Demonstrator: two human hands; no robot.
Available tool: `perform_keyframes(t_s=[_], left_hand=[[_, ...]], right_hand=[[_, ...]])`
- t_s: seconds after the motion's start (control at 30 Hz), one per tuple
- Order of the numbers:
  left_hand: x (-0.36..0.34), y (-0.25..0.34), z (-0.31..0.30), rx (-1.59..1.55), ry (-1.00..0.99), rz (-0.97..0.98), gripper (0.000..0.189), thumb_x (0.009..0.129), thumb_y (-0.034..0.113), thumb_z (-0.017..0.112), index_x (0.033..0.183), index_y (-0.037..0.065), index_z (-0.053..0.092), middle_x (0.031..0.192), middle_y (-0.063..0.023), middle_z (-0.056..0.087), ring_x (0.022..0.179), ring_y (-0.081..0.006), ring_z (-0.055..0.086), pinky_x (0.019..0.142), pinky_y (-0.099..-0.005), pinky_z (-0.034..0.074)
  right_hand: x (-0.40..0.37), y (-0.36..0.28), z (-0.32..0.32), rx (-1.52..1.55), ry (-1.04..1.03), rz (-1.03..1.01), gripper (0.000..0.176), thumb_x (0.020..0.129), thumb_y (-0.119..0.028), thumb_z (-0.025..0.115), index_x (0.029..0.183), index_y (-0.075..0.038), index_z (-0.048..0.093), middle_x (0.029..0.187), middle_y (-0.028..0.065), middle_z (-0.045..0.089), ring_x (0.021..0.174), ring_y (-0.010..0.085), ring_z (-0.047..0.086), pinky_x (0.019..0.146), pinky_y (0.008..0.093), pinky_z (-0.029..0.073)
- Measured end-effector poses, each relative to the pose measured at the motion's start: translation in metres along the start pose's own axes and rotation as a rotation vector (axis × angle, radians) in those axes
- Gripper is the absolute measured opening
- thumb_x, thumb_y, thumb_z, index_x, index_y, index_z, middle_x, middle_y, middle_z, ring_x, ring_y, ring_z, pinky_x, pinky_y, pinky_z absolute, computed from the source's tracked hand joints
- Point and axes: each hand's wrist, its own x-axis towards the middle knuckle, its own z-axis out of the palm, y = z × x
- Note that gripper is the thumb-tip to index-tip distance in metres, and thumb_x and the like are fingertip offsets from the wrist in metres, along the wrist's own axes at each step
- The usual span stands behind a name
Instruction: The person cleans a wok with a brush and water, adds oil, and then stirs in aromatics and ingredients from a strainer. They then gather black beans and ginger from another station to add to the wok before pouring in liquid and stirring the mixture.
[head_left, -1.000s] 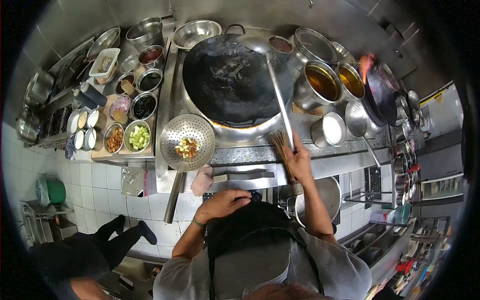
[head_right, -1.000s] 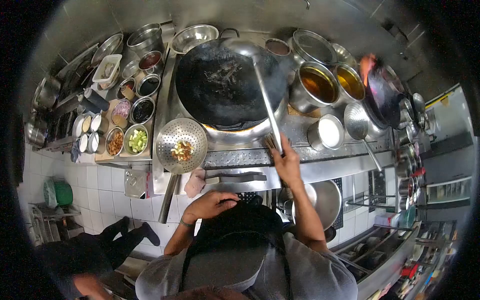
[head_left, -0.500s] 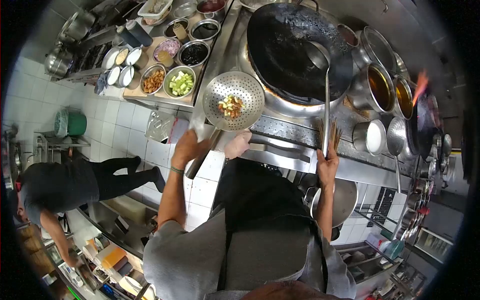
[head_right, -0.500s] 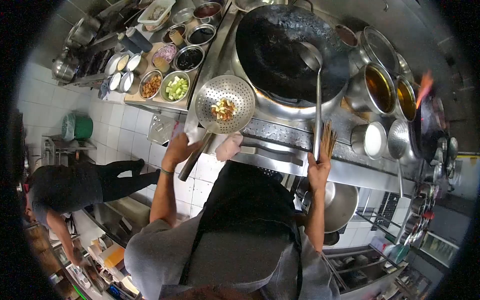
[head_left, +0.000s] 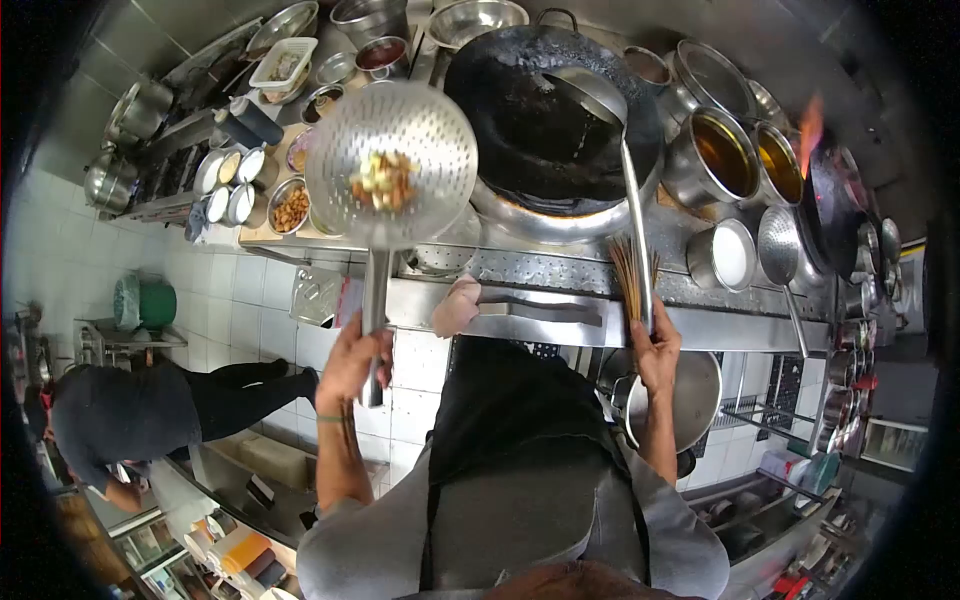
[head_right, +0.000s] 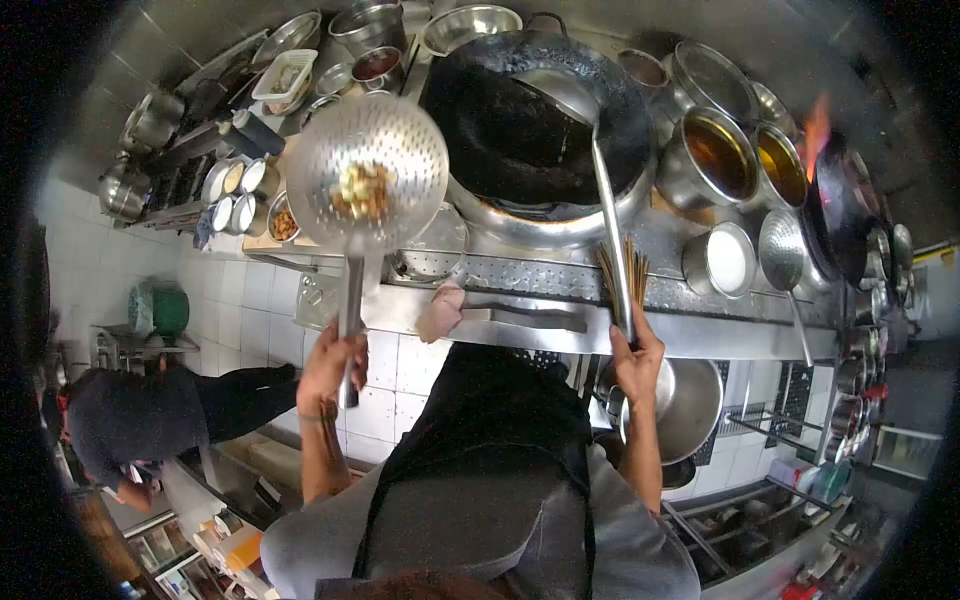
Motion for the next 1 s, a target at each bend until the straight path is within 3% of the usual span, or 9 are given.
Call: perform_keyframes(t_s=[0.07, 0.17, 0.23, 0.33, 0.47, 0.57, 0.77, 0.97, 1.0], left_hand=[[0.009, 0.05, 0.026, 0.22, 0.041, 0.06, 0.024, 0.091, 0.014, 0.063, 0.107, 0.002, 0.049, 0.067, -0.0044, 0.054, 0.044, -0.0138, 0.053, 0.039, -0.0292, 0.045], [0.071, 0.085, 0.053, 0.353, -0.067, 0.155, 0.023, 0.091, 0.015, 0.063, 0.105, 0.002, 0.049, 0.066, -0.0038, 0.054, 0.045, -0.0133, 0.052, 0.039, -0.0296, 0.044], [0.12, 0.095, 0.075, 0.421, -0.159, 0.158, 0.022, 0.09, 0.014, 0.063, 0.104, 0.003, 0.049, 0.067, -0.003, 0.053, 0.045, -0.0129, 0.051, 0.039, -0.03, 0.044], [0.162, 0.1, 0.107, 0.469, -0.193, 0.171, 0.023, 0.089, 0.011, 0.063, 0.104, 0.003, 0.048, 0.066, -0.0027, 0.053, 0.045, -0.0131, 0.051, 0.039, -0.0311, 0.044], [0.215, 0.094, 0.095, 0.614, -0.082, 0.373, 0.027, 0.084, 0.009, 0.064, 0.102, -0.001, 0.047, 0.067, -0.0052, 0.054, 0.046, -0.0151, 0.053, 0.041, -0.0316, 0.045], [0.22, 0.096, 0.085, 0.631, -0.064, 0.428, 0.027, 0.082, 0.01, 0.065, 0.098, -0.003, 0.048, 0.067, -0.0072, 0.055, 0.047, -0.0163, 0.055, 0.043, -0.0325, 0.045], [0.202, 0.099, 0.111, 0.637, -0.105, 0.433, 0.028, 0.082, 0.011, 0.064, 0.099, -0.005, 0.048, 0.066, -0.0077, 0.055, 0.047, -0.0154, 0.056, 0.043, -0.0322, 0.045], [0.194, 0.09, 0.06, 0.421, 0.015, 0.548, 0.035, 0.086, 0.013, 0.063, 0.112, -0.009, 0.05, 0.068, -0.005, 0.057, 0.052, -0.0128, 0.054, 0.045, -0.0301, 0.044], [0.164, 0.094, 0.053, 0.412, 0.053, 0.504, 0.03, 0.088, 0.014, 0.06, 0.11, -0.004, 0.05, 0.069, -0.0041, 0.056, 0.053, -0.0115, 0.053, 0.045, -0.0292, 0.044]], right_hand=[[0.008, -0.01, -0.004, -0.12, 0.027, -0.203, 0.051, 0.09, -0.001, 0.064, 0.141, -0.003, 0.056, 0.127, 0.0202, 0.067, 0.109, 0.0197, 0.065, 0.092, 0.0308, 0.05], [0.037, -0.057, 0.004, -0.328, 0.049, -0.297, 0.052, 0.087, -0.003, 0.066, 0.138, -0.011, 0.061, 0.114, 0.0228, 0.07, 0.093, 0.0284, 0.072, 0.081, 0.037, 0.055], [0.066, -0.044, 0.017, -0.531, 0.129, -0.455, 0.055, 0.085, -0.004, 0.067, 0.138, -0.019, 0.059, 0.099, 0.0218, 0.07, 0.078, 0.0387, 0.069, 0.07, 0.0448, 0.055], [0.091, -0.023, 0.026, -0.566, 0.153, -0.573, 0.058, 0.086, -0.007, 0.065, 0.141, -0.021, 0.055, 0.093, 0.0209, 0.069, 0.075, 0.0427, 0.066, 0.066, 0.0512, 0.054], [0.075, -0.007, -0.028, -0.921, 0.08, -0.393, 0.064, 0.083, -0.01, 0.064, 0.144, -0.024, 0.051, 0.092, 0.0204, 0.069, 0.076, 0.0422, 0.068, 0.067, 0.0524, 0.055], [0.068, 0.01, -0.042, -0.914, 0.082, -0.404, 0.062, 0.085, -0.01, 0.064, 0.143, -0.025, 0.052, 0.091, 0.0199, 0.068, 0.076, 0.0423, 0.068, 0.067, 0.0524, 0.055], [0.074, -0.029, 0.005, -0.695, 0.13, -0.428, 0.06, 0.085, -0.009, 0.067, 0.142, -0.023, 0.055, 0.091, 0.0227, 0.067, 0.077, 0.0422, 0.066, 0.068, 0.0506, 0.052], [0.055, -0.013, -0.038, -0.788, 0.062, -0.286, 0.056, 0.086, -0.004, 0.066, 0.139, -0.02, 0.059, 0.107, 0.0238, 0.07, 0.093, 0.0414, 0.069, 0.08, 0.0437, 0.055], [0.051, -0.007, -0.038, -0.716, 0.068, -0.289, 0.055, 0.087, -0.004, 0.066, 0.14, -0.017, 0.058, 0.113, 0.0241, 0.069, 0.098, 0.0388, 0.069, 0.085, 0.0414, 0.054]])
